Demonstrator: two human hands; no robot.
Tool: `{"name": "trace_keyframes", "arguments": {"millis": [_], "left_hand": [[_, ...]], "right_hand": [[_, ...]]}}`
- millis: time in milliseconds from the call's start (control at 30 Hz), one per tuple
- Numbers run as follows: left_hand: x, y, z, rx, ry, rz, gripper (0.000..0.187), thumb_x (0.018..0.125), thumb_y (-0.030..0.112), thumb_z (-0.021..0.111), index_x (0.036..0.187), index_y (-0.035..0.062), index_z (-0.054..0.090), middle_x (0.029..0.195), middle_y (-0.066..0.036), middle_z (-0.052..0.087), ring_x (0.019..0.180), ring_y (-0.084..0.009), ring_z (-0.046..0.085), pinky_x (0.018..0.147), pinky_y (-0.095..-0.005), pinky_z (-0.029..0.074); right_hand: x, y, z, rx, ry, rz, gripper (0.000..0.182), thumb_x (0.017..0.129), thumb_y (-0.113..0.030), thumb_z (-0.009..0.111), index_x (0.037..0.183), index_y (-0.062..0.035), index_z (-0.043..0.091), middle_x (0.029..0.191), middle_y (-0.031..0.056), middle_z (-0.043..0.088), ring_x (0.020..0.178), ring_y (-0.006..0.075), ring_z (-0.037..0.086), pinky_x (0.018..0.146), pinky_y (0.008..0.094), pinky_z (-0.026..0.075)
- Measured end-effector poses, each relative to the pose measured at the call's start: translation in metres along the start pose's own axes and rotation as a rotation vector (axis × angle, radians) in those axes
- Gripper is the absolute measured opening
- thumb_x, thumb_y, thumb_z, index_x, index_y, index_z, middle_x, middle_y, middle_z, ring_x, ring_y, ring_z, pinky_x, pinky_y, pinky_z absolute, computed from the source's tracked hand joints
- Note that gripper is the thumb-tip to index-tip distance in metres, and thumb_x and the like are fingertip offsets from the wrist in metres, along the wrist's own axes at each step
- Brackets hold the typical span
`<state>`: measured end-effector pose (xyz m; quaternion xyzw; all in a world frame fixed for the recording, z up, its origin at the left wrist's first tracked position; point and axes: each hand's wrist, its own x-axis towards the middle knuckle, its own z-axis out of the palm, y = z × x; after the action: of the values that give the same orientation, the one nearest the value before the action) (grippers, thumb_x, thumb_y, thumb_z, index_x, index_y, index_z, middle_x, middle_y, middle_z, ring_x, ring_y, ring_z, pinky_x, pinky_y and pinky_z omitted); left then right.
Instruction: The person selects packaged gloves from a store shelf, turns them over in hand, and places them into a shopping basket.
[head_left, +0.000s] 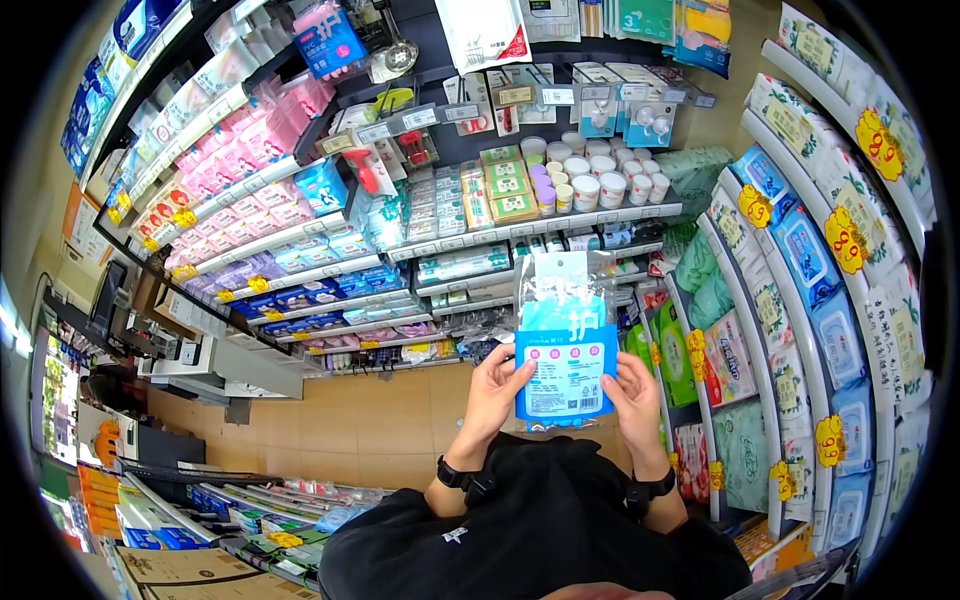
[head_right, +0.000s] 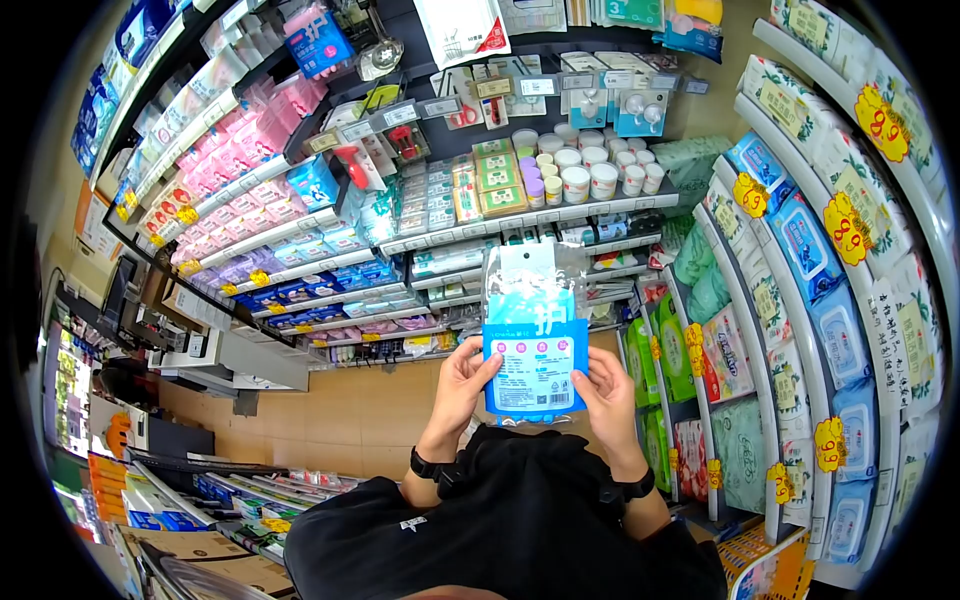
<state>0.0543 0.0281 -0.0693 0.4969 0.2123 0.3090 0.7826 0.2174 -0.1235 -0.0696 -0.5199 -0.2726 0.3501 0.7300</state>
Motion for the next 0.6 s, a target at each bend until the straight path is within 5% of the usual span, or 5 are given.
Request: {"name": "trace_keyframes", "arguments": {"millis": [400, 600], "left_hand": [[-0.003, 0.002, 0.0, 0.004, 0.01, -0.011, 0.022, 0.098, 0.008, 0.062, 0.118, -0.0011, 0.057, 0.105, -0.012, 0.073, 0.095, -0.0108, 0.067, 0.085, -0.0244, 0.053], [-0.008, 0.01, 0.006, 0.036, -0.033, -0.015, 0.04, 0.092, -0.001, 0.067, 0.127, 0.0013, 0.048, 0.112, -0.015, 0.069, 0.101, -0.0151, 0.067, 0.089, -0.0283, 0.054]], "right_hand": [[-0.002, 0.003, -0.001, -0.004, -0.01, -0.004, 0.036, 0.093, 0.002, 0.062, 0.126, 0.0061, 0.051, 0.116, 0.0137, 0.066, 0.106, 0.0156, 0.064, 0.093, 0.0273, 0.049], [-0.002, 0.004, -0.003, -0.026, -0.018, -0.019, 0.037, 0.093, 0.003, 0.061, 0.128, 0.0061, 0.05, 0.117, 0.0138, 0.065, 0.108, 0.0159, 0.062, 0.095, 0.0274, 0.048]]}}
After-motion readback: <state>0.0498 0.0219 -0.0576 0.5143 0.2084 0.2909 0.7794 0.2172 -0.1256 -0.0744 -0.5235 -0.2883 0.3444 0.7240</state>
